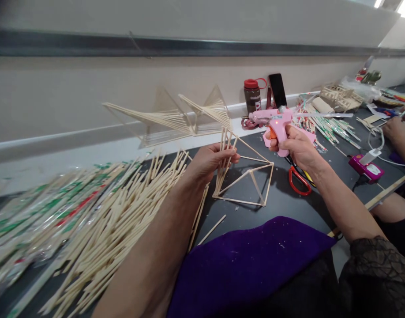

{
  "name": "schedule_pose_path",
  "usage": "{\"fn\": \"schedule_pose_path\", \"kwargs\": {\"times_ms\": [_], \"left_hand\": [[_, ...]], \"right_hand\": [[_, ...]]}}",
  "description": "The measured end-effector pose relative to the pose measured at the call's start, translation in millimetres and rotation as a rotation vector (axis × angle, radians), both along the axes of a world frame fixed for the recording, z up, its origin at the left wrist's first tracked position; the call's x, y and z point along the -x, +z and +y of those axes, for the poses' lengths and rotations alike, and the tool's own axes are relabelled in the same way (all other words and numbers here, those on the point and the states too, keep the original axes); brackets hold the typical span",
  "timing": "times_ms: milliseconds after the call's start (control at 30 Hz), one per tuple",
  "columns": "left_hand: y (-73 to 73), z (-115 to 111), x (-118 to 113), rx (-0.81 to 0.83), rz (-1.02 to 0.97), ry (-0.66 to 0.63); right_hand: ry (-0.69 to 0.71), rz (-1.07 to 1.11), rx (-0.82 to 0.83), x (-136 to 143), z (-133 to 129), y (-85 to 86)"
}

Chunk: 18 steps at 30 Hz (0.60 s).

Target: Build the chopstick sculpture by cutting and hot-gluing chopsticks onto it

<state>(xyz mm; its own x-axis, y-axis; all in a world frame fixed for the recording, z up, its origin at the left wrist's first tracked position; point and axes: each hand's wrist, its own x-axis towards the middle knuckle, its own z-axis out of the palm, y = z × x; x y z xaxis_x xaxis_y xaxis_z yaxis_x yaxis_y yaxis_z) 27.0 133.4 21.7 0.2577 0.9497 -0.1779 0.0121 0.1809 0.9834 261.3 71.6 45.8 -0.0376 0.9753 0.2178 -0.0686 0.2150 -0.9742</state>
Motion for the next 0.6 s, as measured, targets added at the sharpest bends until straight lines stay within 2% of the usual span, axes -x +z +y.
{"fn": "schedule_pose_path", "kwargs": {"times_ms": [600], "left_hand": [[0.2,-2,-2,-0.008,-0.059,-0.011]], "right_hand": [[-0.146,-0.342,-0.04,18,-6,-4.9]]}}
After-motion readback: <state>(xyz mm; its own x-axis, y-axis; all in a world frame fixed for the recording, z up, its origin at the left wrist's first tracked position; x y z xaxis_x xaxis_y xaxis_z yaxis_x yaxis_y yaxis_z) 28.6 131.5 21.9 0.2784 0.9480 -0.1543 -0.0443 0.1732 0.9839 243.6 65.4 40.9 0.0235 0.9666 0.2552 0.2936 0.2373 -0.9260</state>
